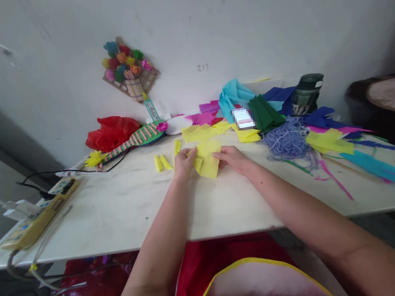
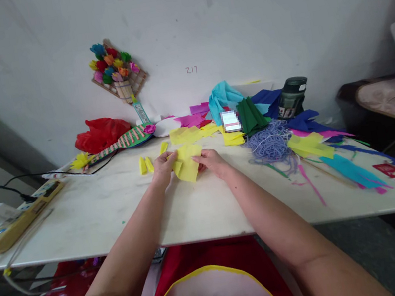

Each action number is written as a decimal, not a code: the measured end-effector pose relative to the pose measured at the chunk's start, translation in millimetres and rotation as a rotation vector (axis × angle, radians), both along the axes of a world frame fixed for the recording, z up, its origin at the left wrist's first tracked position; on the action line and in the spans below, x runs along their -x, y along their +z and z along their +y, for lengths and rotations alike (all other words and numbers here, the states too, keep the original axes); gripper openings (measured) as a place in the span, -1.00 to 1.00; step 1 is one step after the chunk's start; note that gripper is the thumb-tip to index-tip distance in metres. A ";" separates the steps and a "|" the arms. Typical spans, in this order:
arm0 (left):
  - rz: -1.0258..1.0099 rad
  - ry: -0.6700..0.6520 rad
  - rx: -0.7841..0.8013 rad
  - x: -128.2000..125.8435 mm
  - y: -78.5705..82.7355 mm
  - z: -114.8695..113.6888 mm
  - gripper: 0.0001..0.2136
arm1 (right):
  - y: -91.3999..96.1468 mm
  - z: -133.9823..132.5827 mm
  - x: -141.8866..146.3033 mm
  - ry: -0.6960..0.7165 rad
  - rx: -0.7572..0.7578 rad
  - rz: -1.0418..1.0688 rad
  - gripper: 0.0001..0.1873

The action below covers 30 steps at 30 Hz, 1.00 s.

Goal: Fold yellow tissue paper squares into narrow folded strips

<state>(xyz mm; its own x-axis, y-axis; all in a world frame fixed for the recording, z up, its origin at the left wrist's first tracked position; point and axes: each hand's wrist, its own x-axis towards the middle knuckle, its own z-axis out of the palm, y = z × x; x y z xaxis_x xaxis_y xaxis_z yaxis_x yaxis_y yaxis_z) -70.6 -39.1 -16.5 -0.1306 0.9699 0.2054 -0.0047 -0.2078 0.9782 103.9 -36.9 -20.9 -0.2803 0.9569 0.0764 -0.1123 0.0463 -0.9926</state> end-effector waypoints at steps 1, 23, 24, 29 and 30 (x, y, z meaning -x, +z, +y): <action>-0.001 -0.018 0.007 -0.3 0.7 -1.3 -0.68 | -1.2 0.6 0.7 -0.026 -0.014 -0.006 -0.72; 0.562 0.131 -0.135 -0.5 -0.6 1.9 -0.63 | 3.8 -5.8 4.5 -0.022 -0.119 -0.155 -0.76; 0.562 0.122 -0.132 -1.0 -0.7 1.8 -0.64 | 3.8 -5.8 4.9 -0.031 -0.124 -0.156 -0.76; 0.524 0.143 -0.130 -1.9 -0.2 1.5 -0.69 | 3.6 -6.9 6.5 -0.015 -0.136 -0.136 -0.70; 0.501 0.150 -0.130 -1.8 -0.1 1.5 -0.69 | 3.3 -7.0 6.8 0.000 -0.137 -0.124 -0.68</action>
<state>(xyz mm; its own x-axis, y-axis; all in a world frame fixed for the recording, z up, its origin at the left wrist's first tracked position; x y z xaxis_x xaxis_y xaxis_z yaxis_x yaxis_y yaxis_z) -68.8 -37.5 -16.6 -0.1206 0.9106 0.3953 0.4949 -0.2900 0.8191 97.2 -43.9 -17.6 -0.2957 0.9400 0.1705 0.0103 0.1816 -0.9833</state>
